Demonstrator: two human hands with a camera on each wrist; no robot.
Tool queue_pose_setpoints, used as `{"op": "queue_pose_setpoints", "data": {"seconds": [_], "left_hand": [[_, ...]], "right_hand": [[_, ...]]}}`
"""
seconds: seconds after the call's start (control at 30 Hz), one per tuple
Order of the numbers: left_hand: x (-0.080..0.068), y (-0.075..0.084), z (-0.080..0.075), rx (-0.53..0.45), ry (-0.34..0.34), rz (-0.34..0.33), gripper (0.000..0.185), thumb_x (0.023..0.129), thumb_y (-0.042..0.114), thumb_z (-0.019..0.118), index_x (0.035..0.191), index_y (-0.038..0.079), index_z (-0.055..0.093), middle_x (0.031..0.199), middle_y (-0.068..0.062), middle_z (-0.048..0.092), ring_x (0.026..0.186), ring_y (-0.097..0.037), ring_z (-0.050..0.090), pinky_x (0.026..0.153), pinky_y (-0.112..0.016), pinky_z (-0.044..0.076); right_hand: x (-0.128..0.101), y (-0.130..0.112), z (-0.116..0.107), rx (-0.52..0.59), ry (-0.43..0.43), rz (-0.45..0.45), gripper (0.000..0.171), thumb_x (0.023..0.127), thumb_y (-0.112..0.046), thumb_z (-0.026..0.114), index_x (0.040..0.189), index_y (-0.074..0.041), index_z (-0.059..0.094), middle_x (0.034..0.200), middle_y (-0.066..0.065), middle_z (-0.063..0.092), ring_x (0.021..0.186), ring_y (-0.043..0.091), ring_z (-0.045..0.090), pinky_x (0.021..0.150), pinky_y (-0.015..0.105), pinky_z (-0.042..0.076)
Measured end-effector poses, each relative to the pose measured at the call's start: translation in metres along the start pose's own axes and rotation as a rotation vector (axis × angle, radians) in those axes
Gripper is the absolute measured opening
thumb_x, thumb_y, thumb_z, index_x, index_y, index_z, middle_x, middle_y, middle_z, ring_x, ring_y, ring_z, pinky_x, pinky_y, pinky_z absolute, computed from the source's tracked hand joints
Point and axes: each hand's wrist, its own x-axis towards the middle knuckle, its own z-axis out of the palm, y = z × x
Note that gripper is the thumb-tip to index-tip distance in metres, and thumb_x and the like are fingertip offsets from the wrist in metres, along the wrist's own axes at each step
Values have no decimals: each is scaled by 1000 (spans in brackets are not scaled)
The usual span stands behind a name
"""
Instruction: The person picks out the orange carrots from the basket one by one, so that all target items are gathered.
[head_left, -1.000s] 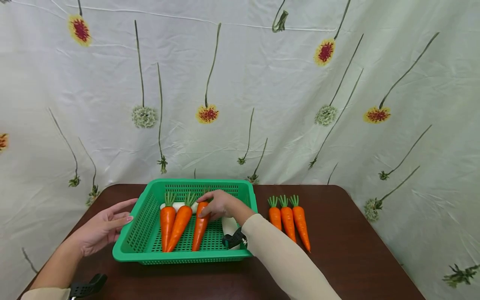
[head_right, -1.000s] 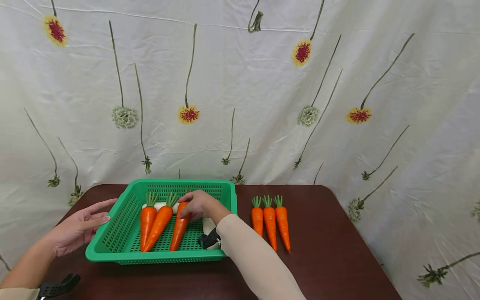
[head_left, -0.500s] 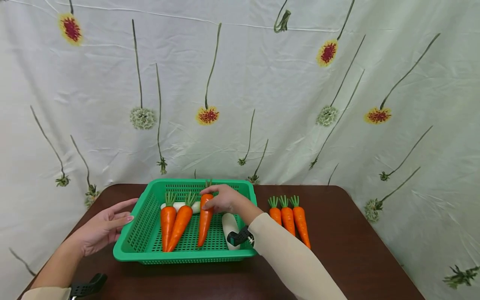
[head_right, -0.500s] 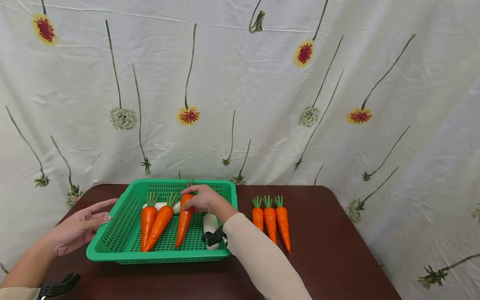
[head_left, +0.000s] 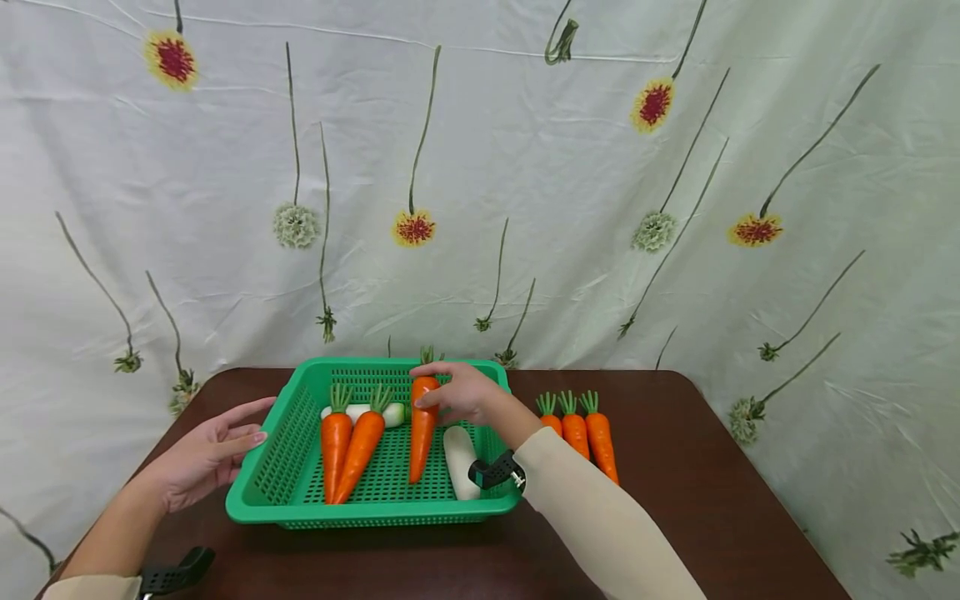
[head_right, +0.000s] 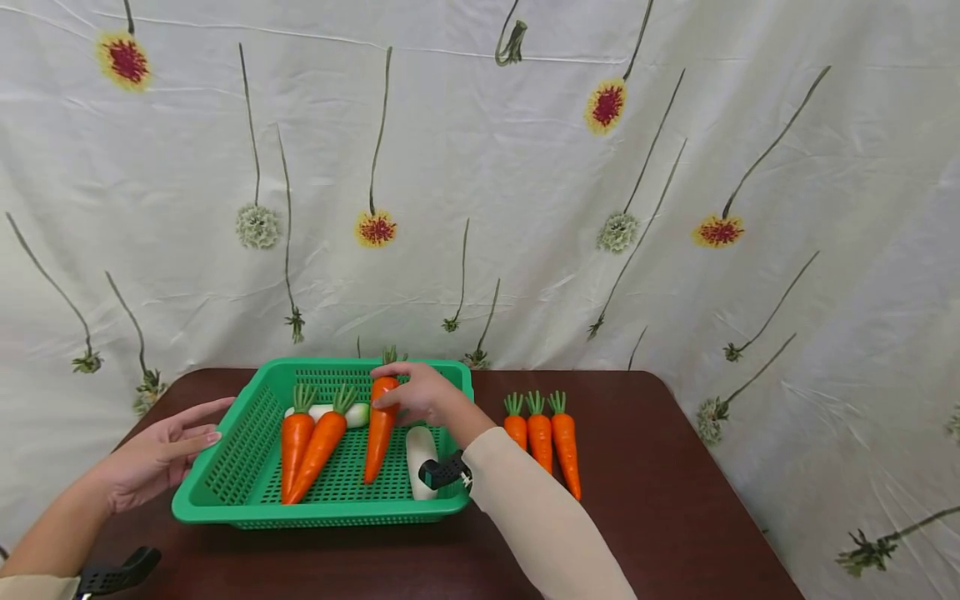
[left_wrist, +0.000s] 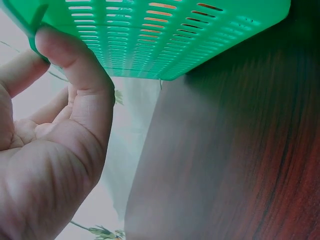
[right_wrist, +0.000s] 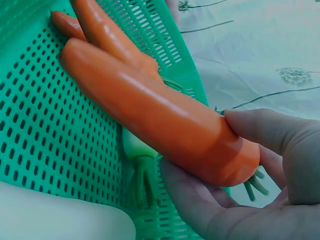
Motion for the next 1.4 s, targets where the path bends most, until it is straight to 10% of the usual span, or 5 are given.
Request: {"op": "queue_pose_setpoints", "data": {"seconds": [1.4], "left_hand": [[1, 2, 3, 30, 31, 5, 63, 101, 2, 34, 152, 16, -2, 117, -7, 64, 103, -29, 65, 88, -51, 51]], "right_hand": [[-57, 7, -46, 221, 30, -155, 53, 83, -12, 71, 133, -20, 54, 126, 15, 56, 101, 31, 63, 84, 47, 56]]}}
